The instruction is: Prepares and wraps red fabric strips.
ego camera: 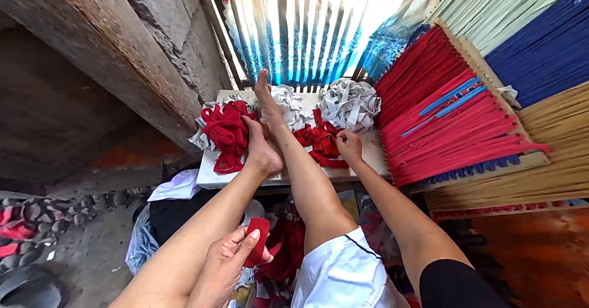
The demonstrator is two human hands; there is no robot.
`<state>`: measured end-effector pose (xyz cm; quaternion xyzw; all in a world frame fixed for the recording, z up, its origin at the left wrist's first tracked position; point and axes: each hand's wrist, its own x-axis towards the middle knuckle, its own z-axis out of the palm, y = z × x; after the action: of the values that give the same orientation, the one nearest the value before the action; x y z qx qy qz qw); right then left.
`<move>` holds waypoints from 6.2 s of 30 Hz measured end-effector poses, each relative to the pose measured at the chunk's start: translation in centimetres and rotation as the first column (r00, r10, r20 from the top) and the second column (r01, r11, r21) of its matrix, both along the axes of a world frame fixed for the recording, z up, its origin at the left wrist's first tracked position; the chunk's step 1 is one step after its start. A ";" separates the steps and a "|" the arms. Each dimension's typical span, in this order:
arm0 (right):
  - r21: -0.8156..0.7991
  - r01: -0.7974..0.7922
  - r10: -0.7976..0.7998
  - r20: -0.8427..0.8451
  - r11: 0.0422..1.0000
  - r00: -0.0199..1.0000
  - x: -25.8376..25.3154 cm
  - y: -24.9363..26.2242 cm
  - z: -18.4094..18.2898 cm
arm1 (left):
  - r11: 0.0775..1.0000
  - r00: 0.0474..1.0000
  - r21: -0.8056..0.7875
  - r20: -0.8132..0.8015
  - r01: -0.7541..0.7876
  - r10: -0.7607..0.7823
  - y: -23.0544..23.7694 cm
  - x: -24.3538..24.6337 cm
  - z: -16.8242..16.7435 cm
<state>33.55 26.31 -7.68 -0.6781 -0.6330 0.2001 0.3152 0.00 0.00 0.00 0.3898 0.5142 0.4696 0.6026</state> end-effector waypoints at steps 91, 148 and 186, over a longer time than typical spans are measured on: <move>0.116 -0.864 0.856 -0.253 0.490 0.452 -13.1 -18.9 23.5 | 0.667 0.985 0.731 -0.046 0.146 -0.166 -0.4 -0.8 0.2; 0.271 0.176 0.083 -0.731 0.946 0.678 0.1 -14.2 12.1 | 0.898 0.868 0.074 0.233 0.434 -0.439 -1.0 -1.5 1.3; -0.168 -0.442 -0.024 -0.949 0.881 0.314 -12.0 -22.2 9.0 | 0.966 0.684 -0.030 0.700 -0.257 0.204 -1.2 0.1 2.1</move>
<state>21.59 4.14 1.33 -0.3977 -0.3663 0.7150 0.4432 0.15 -1.15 2.09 0.1371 0.2769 0.6715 0.6735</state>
